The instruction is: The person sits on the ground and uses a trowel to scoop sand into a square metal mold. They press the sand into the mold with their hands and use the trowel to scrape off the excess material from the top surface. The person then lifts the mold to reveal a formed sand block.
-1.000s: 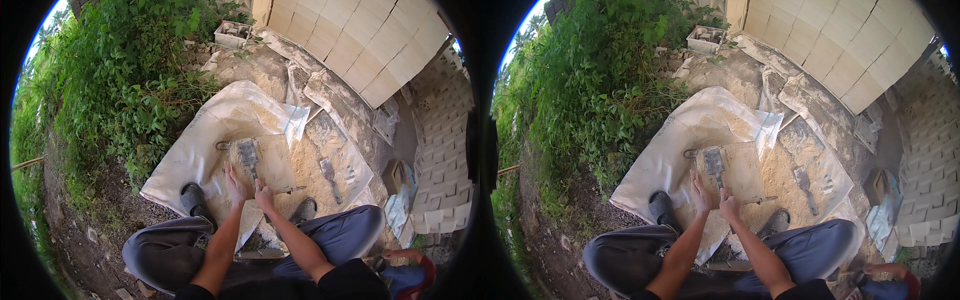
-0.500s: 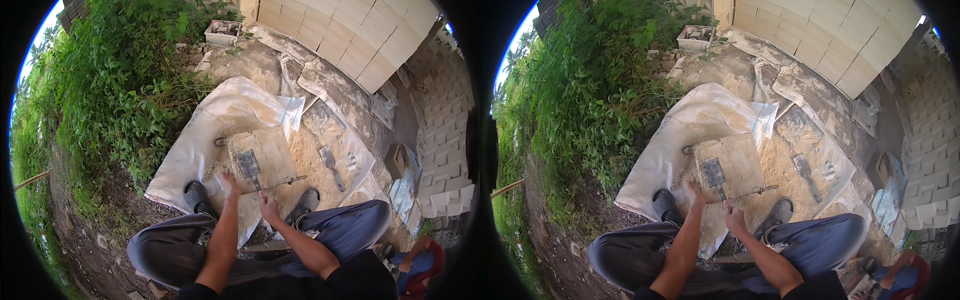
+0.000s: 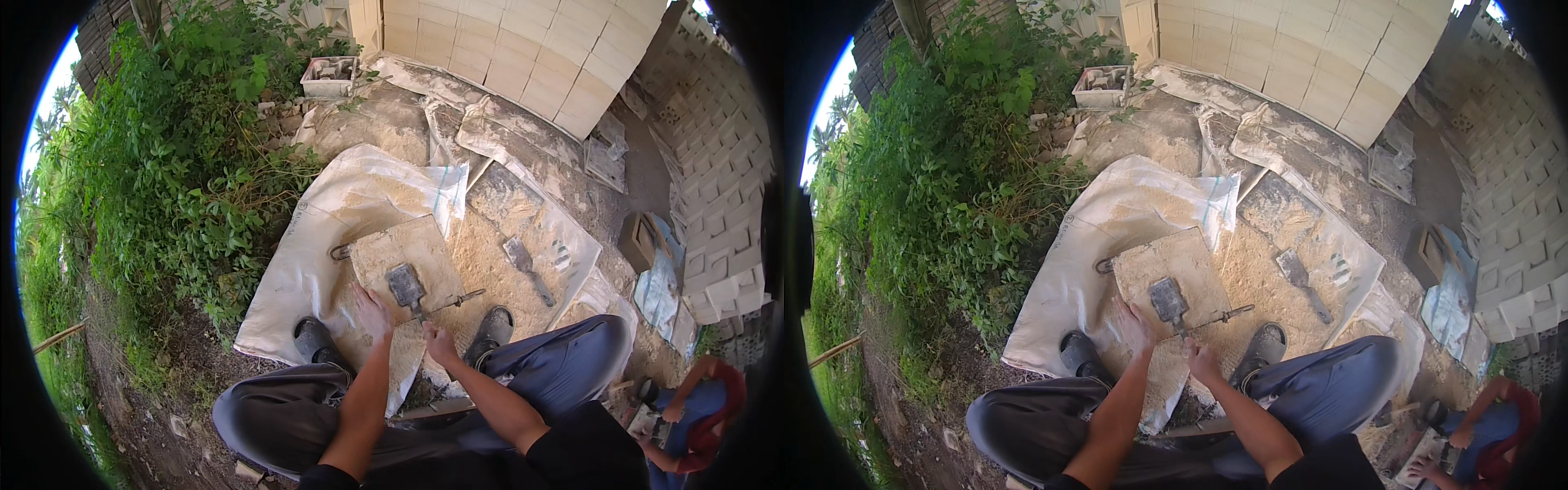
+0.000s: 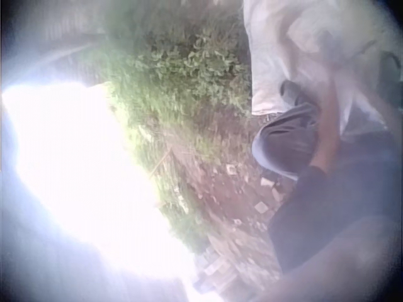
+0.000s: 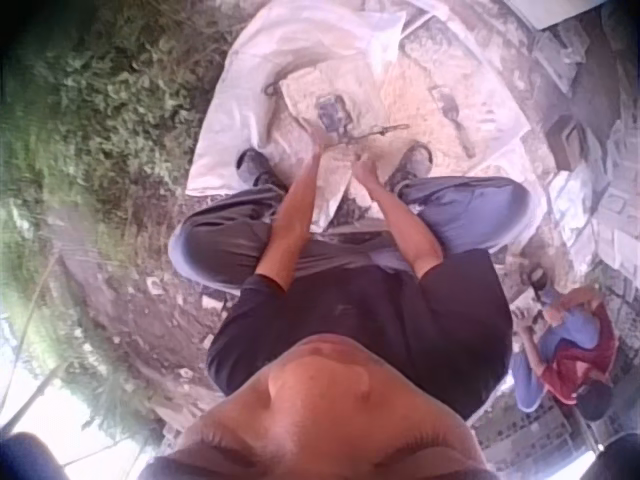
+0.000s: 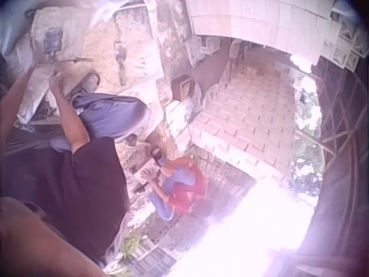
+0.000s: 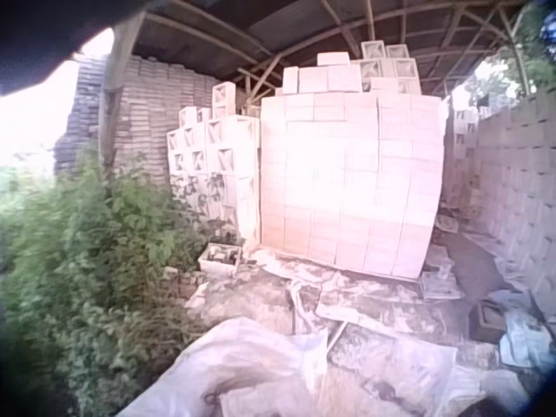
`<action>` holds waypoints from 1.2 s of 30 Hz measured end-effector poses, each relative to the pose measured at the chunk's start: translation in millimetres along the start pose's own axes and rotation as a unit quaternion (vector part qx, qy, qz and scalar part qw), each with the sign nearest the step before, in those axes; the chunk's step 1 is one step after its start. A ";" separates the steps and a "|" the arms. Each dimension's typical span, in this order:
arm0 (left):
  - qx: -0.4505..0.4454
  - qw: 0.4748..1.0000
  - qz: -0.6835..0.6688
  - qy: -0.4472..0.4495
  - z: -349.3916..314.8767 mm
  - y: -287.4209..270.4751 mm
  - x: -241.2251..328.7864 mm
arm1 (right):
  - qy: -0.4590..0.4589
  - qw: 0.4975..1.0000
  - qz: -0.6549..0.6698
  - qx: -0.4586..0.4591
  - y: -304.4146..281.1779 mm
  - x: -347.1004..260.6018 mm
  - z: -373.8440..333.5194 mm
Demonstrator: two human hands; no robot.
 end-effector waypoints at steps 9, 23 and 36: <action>0.029 0.971 0.222 0.084 -0.7 2.1 7.2 | 0.034 0.997 0.049 0.043 -27.2 -25.2 18.5; -0.078 0.938 0.231 0.247 13.5 26.7 37.5 | 0.097 0.984 0.044 0.139 -121.9 -36.3 102.0; -0.076 0.931 0.259 0.247 18.0 30.8 42.0 | 0.118 0.919 -0.301 0.226 -166.1 120.8 180.5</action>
Point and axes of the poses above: each hand's wrist, its own z-axis towards the middle knuckle, its own y-axis out of the palm, x = y × z, the point moved 1 cm from there along z, towards the middle knuckle, and after that the axes turned 3 degrees about -y, right-handed, at the moved point
